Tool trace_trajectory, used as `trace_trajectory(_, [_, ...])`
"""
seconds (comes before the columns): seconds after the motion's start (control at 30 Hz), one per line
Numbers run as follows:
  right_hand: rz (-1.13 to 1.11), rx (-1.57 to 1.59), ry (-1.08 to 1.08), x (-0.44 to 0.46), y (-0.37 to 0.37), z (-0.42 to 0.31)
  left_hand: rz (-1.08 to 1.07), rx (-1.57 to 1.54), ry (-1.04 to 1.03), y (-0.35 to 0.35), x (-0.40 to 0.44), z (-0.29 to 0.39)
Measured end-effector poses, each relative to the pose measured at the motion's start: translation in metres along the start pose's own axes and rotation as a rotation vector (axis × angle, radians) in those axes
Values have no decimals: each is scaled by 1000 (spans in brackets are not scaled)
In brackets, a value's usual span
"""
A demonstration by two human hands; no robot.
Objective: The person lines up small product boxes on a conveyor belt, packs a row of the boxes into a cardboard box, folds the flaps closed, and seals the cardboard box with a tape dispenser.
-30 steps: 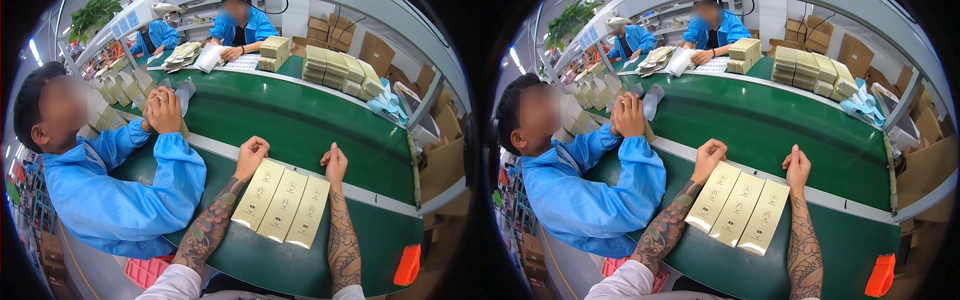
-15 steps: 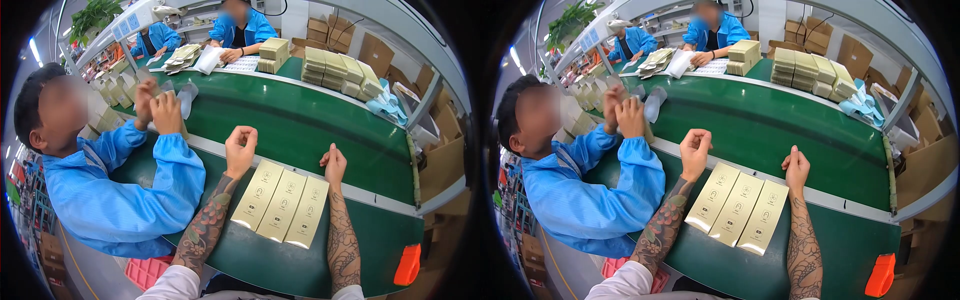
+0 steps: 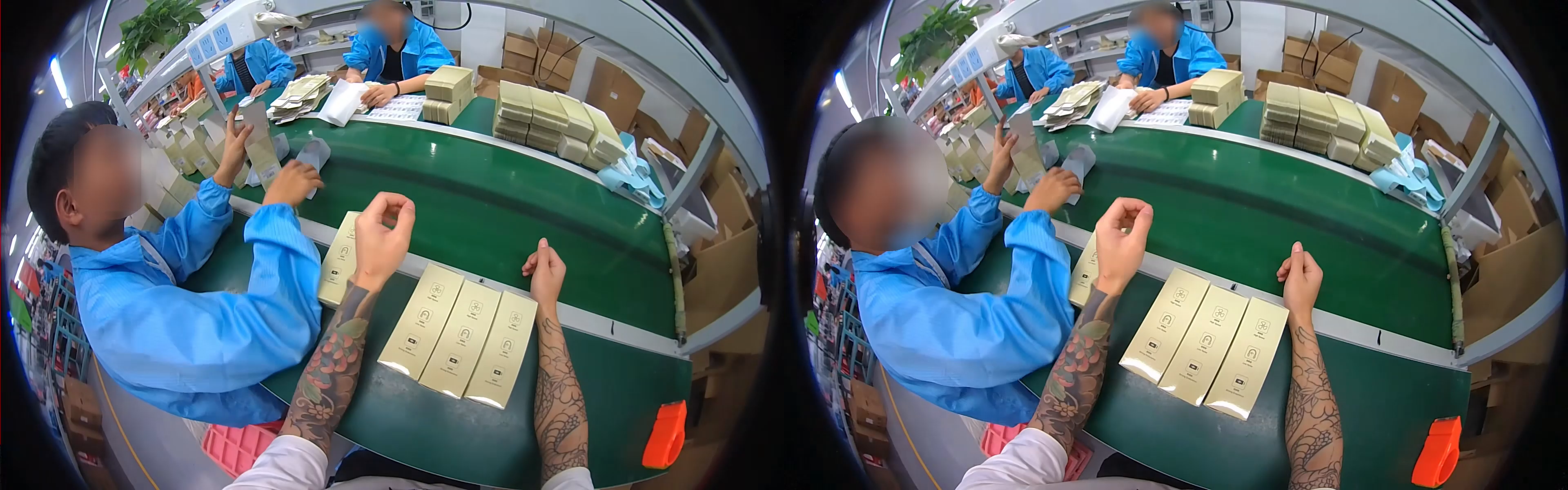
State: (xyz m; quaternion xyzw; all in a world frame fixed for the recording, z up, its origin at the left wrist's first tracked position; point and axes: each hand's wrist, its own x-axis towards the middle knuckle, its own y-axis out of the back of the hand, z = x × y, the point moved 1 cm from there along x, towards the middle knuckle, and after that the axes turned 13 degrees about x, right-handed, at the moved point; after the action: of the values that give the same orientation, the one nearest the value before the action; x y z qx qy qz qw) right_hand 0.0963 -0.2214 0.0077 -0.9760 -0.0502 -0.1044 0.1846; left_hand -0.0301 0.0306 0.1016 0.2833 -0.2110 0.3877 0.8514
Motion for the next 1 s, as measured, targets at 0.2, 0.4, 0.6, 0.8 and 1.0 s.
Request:
trace_trajectory(0.2, [-1,-11,1,-1,-1,-2,-237,742,-4,41,10,-21])
trace_trajectory(0.4, [0,-18,-1,0,0,-1,-557,799,187,66,13,-43])
trace_trajectory(0.6, [4,-31,-10,0,1,1,-805,713,120,61,10,-22])
trace_trajectory(0.8, [3,-27,0,1,2,4,-1120,367,41,34,3,-11])
trace_trajectory(1.0, [-5,-20,-14,1,2,3,-1113,433,8,34,-2,-8])
